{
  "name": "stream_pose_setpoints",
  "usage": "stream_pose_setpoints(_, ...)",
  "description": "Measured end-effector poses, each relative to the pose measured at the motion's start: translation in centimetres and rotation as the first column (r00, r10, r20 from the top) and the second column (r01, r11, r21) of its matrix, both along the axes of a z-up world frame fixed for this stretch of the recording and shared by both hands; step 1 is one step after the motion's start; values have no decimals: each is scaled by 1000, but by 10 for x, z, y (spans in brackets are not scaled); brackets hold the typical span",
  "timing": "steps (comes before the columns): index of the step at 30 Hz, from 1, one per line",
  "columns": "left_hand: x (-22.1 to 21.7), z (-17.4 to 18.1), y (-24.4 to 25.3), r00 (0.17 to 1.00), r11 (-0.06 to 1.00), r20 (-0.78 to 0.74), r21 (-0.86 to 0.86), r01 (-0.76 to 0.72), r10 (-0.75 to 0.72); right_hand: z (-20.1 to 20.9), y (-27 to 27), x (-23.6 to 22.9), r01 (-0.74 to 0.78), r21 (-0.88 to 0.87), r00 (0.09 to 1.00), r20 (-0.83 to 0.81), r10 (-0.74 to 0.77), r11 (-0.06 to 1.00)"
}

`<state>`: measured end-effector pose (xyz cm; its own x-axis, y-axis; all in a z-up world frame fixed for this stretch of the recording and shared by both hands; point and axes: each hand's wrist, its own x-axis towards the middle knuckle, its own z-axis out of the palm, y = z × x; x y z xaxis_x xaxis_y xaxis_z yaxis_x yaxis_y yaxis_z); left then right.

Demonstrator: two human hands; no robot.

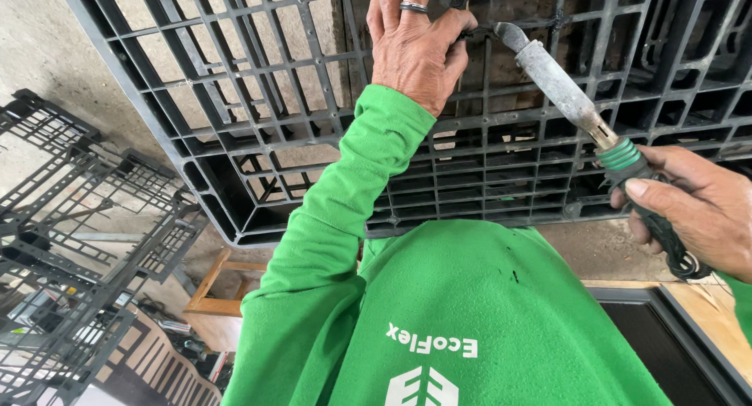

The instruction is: The person uses a hot air welding tool to fuse a black plastic rod into a grid-like plastic crate. They hold the rod in place with one hand while applying heat with the other, moving along the crate's grid to join the rod to the structure.

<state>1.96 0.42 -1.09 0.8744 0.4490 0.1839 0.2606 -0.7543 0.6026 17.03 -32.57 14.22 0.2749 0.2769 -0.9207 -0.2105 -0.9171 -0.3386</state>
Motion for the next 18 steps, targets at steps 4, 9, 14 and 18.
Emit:
stream_pose_setpoints(4,0,0,-1,1000,1000,-5,-6,-4,4,6,4,1,-119,-61,989,82,124,991)
stream_pose_setpoints(9,0,2,0,1000,1000,9,-12,-5,5,9,4,1,-172,-48,972,152,177,984)
stream_pose_setpoints(14,1,3,1,999,1000,30,1,-12,12,5,-2,5,-110,-3,981,163,109,994)
stream_pose_setpoints(18,2,3,1,999,1000,26,-3,-23,23,5,-6,8,-136,-12,971,198,136,991)
